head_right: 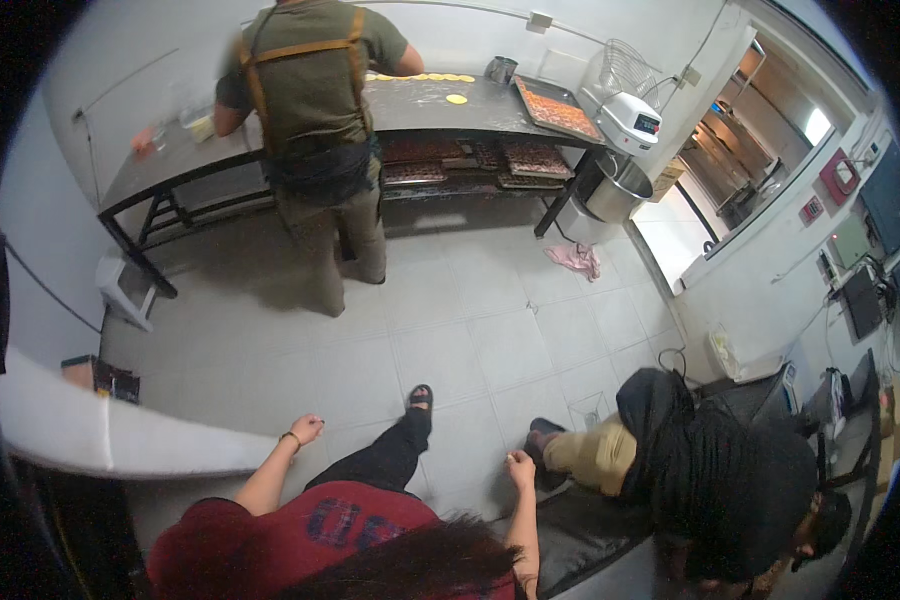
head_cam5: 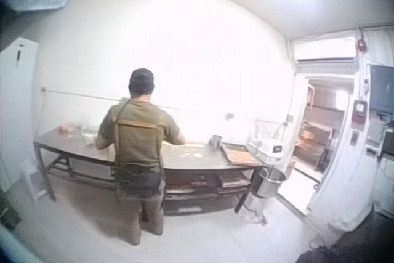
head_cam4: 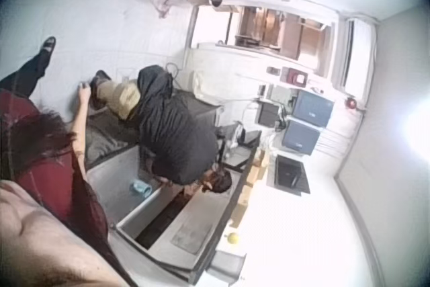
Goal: The person places a small amount of filling onto round yellow dough discs, folds them into half-moon shapes, and places the finished dumplings onto a metal tray. Another person works alongside, preparing dough and adding filling.
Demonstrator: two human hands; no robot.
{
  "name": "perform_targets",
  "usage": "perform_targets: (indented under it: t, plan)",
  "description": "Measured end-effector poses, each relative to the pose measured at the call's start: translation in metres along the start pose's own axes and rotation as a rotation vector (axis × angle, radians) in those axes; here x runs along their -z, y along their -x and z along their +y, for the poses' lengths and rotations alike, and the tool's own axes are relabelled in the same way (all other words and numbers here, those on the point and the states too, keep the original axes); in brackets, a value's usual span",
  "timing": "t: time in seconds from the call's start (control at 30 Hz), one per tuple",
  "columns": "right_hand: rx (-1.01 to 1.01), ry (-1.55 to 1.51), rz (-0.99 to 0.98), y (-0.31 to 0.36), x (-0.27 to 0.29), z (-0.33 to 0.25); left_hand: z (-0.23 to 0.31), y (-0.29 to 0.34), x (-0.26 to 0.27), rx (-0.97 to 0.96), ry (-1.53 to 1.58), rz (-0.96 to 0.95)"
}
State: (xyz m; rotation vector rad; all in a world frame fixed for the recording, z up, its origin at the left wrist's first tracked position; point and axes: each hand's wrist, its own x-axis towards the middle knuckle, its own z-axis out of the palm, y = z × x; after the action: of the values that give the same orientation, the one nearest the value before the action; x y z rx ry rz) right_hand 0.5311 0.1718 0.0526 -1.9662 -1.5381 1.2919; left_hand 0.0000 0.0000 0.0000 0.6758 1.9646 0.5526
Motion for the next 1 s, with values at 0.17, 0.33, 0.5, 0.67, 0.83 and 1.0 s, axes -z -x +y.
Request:
perform_targets:
  t: [0.17, 0.33, 0.5, 0.67, 0.83, 1.0]
  plan:
    - [0.216, 0.238, 0.037, -0.158, 0.024, 0.039, 0.138, -0.104, -0.049, -0.005, 0.022, -0.017]
    - [-0.130, 0.168, -0.084, -0.208, 0.066, 0.036, 0.343, -0.195, -0.091, -0.385, -0.257, -0.016]
    - [-0.276, 0.050, -0.046, -0.293, 0.106, -0.029, 0.532, -0.264, -0.108, -0.744, -0.309, -0.019]
    - [-0.229, 0.091, -0.117, -0.433, 0.132, -0.062, 0.616, -0.347, -0.130, -0.560, 0.122, -0.095]
    - [-0.089, 0.163, -0.173, -0.599, 0.203, -0.130, 0.660, -0.393, -0.141, -0.400, 0.172, 0.046]
    - [0.382, 0.113, -0.160, -0.788, 0.239, -0.296, 0.729, -0.407, -0.125, -0.321, 0.122, 0.248]
